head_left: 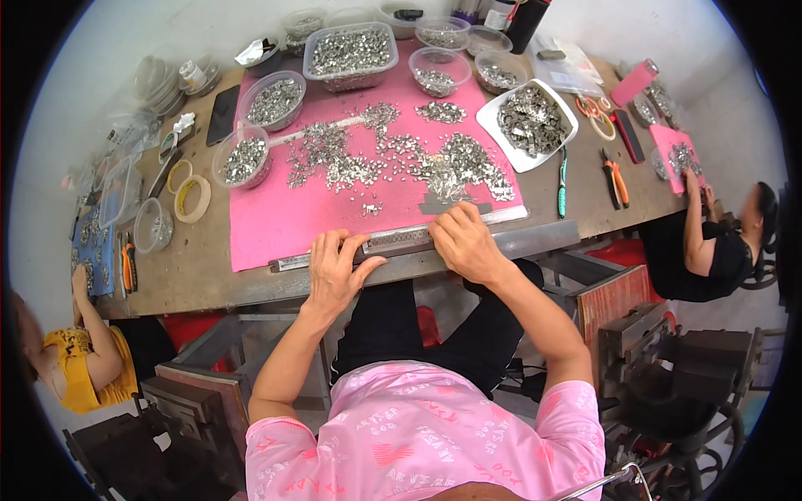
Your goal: The person arranges small metal pieces into a metal holder bar, places the bar into a manual press machine, operates the press wheel, and continues inserting metal pieces into the bar.
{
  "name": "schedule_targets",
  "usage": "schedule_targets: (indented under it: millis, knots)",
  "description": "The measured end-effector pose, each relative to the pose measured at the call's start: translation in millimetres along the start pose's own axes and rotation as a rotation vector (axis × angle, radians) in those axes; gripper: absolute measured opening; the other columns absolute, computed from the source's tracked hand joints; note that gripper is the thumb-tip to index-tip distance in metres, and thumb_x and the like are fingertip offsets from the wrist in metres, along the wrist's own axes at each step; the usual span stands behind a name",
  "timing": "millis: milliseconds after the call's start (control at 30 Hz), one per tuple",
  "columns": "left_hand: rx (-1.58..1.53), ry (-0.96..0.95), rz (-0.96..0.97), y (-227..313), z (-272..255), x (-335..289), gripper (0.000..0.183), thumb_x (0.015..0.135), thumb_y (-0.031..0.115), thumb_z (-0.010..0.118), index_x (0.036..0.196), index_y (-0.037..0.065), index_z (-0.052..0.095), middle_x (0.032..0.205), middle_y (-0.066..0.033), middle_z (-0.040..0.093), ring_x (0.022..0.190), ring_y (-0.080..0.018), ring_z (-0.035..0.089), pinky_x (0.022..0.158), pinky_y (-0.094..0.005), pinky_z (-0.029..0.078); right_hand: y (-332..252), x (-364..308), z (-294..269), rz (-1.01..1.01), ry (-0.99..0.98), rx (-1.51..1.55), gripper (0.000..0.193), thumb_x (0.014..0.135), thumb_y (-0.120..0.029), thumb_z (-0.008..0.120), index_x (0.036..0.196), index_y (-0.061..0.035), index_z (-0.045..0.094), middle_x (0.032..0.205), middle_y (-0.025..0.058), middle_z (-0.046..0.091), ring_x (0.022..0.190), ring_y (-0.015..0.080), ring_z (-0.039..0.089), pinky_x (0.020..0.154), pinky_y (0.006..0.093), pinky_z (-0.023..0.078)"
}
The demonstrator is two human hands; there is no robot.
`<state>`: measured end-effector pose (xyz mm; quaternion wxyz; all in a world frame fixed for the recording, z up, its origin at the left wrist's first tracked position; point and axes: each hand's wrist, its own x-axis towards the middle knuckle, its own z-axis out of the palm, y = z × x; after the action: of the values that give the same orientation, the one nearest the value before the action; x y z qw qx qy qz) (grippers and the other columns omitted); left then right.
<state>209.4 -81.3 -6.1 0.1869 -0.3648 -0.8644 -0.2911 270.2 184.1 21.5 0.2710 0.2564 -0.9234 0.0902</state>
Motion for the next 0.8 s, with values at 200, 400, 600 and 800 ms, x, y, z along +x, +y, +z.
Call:
schedule_targets:
  millis: [200,400,600,800]
  knots:
    - [-0.050,0.036,0.043,-3,3,0,0.047,0.078,0.036,0.084,0.111,0.007,0.068,0.103,-0.0104,0.056,0.092,-0.0293,0.055,0.079,-0.0423,0.044,10,18,-3,-0.051,0.064,0.072,0.018,0.081,-0.005,0.065,0.098,0.0011,0.062,0.091,0.0113,0.056,0.092,0.0291,0.059,0.088,0.0439,0.046]
    - [-0.043,0.019,0.044,-1,2,2,0.044,0.078,0.035,0.084,0.111,0.010,0.070,0.102,-0.0092,0.056,0.090,-0.0273,0.054,0.078,-0.0411,0.043,89,43,-32,0.089,0.363,-0.119,0.018,0.080,0.001,0.071,0.096,-0.0058,0.066,0.087,0.0092,0.063,0.088,0.0297,0.062,0.086,0.0426,0.046]
    - [-0.052,0.015,0.048,1,0,1,0.043,0.078,0.036,0.084,0.111,0.012,0.071,0.102,-0.0083,0.056,0.089,-0.0263,0.053,0.077,-0.0408,0.043,125,-17,-48,0.535,0.186,-0.376,0.020,0.085,-0.004,0.069,0.105,-0.0058,0.067,0.096,0.0100,0.066,0.094,0.0295,0.063,0.085,0.0459,0.044]
    - [-0.073,0.007,0.035,16,-4,17,0.055,0.082,0.033,0.082,0.126,0.006,0.064,0.126,-0.0109,0.060,0.118,-0.0335,0.053,0.101,-0.0489,0.039,59,-48,-21,0.528,0.024,-0.060,0.032,0.091,-0.006,0.066,0.123,-0.0012,0.065,0.131,0.0121,0.065,0.131,0.0340,0.054,0.109,0.0463,0.040]
